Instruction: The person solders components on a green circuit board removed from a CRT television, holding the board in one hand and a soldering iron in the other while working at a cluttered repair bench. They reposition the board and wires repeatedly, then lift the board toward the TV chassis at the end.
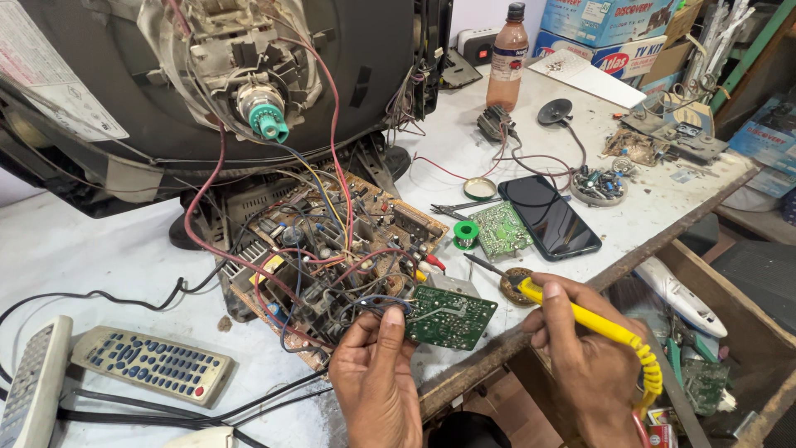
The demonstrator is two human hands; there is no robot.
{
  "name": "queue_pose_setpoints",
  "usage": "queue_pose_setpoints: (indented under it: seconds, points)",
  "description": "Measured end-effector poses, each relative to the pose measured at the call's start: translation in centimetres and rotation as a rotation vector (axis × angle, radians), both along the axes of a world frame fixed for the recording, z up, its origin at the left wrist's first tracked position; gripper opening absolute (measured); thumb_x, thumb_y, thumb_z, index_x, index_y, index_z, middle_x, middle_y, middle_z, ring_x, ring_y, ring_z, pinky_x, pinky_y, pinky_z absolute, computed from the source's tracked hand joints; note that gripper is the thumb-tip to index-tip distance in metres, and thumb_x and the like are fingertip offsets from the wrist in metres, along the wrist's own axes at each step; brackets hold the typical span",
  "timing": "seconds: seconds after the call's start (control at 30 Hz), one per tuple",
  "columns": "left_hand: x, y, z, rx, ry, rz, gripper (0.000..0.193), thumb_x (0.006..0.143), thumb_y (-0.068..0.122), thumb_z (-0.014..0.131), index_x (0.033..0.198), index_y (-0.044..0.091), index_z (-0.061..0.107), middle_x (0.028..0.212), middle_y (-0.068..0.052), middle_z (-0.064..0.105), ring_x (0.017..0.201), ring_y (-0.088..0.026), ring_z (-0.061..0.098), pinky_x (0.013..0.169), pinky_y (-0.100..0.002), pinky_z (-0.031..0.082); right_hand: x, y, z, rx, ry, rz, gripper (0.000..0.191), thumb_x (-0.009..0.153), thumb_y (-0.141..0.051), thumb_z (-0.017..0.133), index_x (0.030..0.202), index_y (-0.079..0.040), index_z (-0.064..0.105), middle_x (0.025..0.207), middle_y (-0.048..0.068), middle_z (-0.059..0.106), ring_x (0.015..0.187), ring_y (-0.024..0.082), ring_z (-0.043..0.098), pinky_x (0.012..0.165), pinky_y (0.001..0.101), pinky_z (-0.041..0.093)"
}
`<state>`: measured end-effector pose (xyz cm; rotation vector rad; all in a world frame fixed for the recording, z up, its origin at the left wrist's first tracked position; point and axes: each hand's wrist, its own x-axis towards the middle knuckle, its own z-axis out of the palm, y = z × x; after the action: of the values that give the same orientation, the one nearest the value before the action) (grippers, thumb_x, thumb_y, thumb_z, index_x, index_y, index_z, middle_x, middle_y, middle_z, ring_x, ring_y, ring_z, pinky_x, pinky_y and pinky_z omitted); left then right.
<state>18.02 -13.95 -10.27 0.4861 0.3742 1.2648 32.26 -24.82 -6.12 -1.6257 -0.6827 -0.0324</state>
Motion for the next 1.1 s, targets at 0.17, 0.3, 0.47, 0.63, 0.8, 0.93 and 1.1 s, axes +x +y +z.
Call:
queue_pose_setpoints:
  seconds: [0.17,0.3,0.47,0.63,0.8,0.93,1.1]
  points:
    - [0.0,0.0,0.0,-0.021,-0.001,0.017,0.007,0.092,-0.005,0.067,0.098,-0.007,0.066,0.094,-0.017,0.074,0.085,-0.02,0.072,0.081,-0.036,0.061,-0.2,0.0,0.2,-0.019,0.018,-0.023,0.026,0.101,-0.019,0.062,0.114,-0.001,0.077,0.068,0.008,0.073,0.054,0.01,0.061,0.049,0.0236,0.047]
    - [0.1,0.0,0.1,-0.023,0.007,0.015,0.006,0.091,-0.005,0.067,0.097,-0.007,0.066,0.094,-0.017,0.074,0.084,-0.02,0.072,0.081,-0.036,0.061,-0.3,0.0,0.2,0.019,0.032,-0.003,0.026,0.101,-0.018,0.062,0.113,-0.001,0.076,0.069,0.009,0.072,0.055,0.009,0.06,0.051,0.0231,0.049]
    - [0.4,-0.3,0.2,-0.012,-0.014,0.009,0.004,0.092,-0.003,0.068,0.095,-0.005,0.066,0.093,-0.015,0.075,0.083,-0.019,0.072,0.079,-0.034,0.06,-0.3,-0.7,-0.1,0.064,0.039,-0.034,0.025,0.104,-0.015,0.06,0.115,0.001,0.075,0.073,0.01,0.072,0.057,0.011,0.06,0.053,0.0238,0.048]
    - [0.6,-0.6,0.6,-0.024,-0.023,-0.006,0.003,0.092,-0.001,0.068,0.093,-0.003,0.066,0.091,-0.013,0.075,0.081,-0.018,0.072,0.076,-0.033,0.06,1.0,-5.8,-2.4,0.276,0.223,-0.038,0.04,0.109,-0.025,0.051,0.125,0.01,0.06,0.103,0.024,0.069,0.074,0.025,0.068,0.067,0.036,0.06]
    - [0.5,-0.8,1.7,-0.064,0.021,-0.03,0.004,0.092,0.001,0.069,0.092,-0.003,0.067,0.089,-0.012,0.075,0.079,-0.017,0.071,0.074,-0.033,0.059,5.7,-12.1,-8.9,0.122,0.34,-0.006,0.066,0.113,-0.05,0.035,0.145,0.006,0.047,0.092,0.038,0.058,0.075,0.039,0.067,0.075,0.0466,0.058]
    - [0.3,-1.1,2.7,-0.068,0.037,-0.063,0.008,0.092,0.004,0.07,0.09,-0.002,0.067,0.086,-0.011,0.075,0.076,-0.017,0.072,0.072,-0.035,0.061,7.9,-13.9,-13.5,0.058,0.391,-0.038,0.063,0.111,-0.047,0.039,0.146,0.004,0.048,0.1,0.037,0.06,0.083,0.038,0.067,0.076,0.0459,0.057]
    - [0.4,-1.2,3.7,-0.117,0.093,-0.073,0.009,0.09,0.007,0.071,0.089,0.0,0.068,0.085,-0.009,0.075,0.074,-0.017,0.072,0.071,-0.036,0.062,8.7,-13.8,-14.8,-0.002,0.496,0.004,0.061,0.108,-0.043,0.044,0.148,0.003,0.05,0.111,0.036,0.061,0.092,0.037,0.067,0.076,0.045,0.055]
